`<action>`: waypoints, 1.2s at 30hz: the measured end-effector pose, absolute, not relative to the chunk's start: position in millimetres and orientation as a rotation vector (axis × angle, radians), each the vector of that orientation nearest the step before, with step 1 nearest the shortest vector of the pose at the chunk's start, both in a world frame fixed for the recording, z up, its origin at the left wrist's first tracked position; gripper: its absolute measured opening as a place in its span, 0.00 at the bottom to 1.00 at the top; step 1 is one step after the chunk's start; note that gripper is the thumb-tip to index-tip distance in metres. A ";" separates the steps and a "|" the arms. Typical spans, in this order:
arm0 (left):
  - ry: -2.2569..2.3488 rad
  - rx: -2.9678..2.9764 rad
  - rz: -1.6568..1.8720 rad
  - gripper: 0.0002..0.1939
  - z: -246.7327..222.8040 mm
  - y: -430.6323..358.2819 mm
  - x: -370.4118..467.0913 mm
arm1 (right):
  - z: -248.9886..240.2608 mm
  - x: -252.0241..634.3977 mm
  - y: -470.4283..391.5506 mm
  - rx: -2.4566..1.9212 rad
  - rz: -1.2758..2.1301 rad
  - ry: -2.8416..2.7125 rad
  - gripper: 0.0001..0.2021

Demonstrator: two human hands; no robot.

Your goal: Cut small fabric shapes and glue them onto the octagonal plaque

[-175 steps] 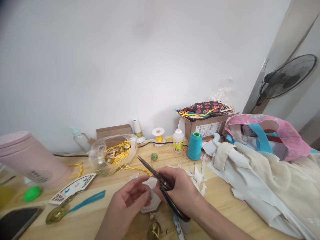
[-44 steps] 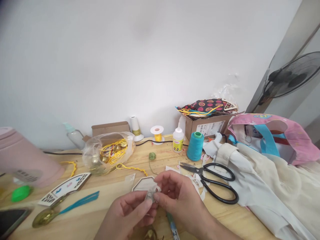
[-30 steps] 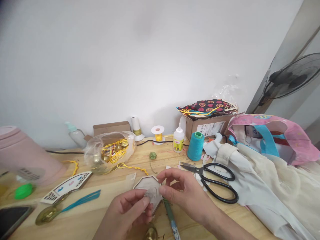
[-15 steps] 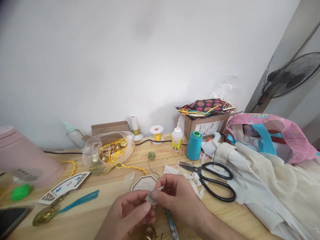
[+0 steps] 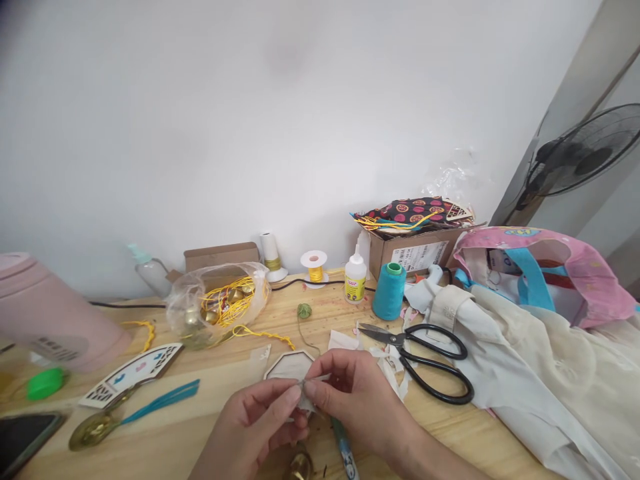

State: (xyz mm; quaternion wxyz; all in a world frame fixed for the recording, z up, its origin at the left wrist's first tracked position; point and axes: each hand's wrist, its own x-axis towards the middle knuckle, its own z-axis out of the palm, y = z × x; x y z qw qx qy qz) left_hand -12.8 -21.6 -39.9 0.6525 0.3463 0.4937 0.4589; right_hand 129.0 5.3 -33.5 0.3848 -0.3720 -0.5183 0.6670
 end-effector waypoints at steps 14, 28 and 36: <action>1.122 0.645 1.121 0.13 -35.5 -17.7 -20.9 | -0.1 223.5 30.0 -1.710 0.346 -2.274 0.06; 1.093 0.753 1.153 0.11 -30.7 -18.0 -28.4 | -26.9 236.5 24.3 -1.802 -0.018 -2.376 0.12; 1.180 0.831 1.183 0.12 -32.9 -18.1 -26.9 | -4.2 246.1 2.9 -1.666 0.425 -2.030 0.09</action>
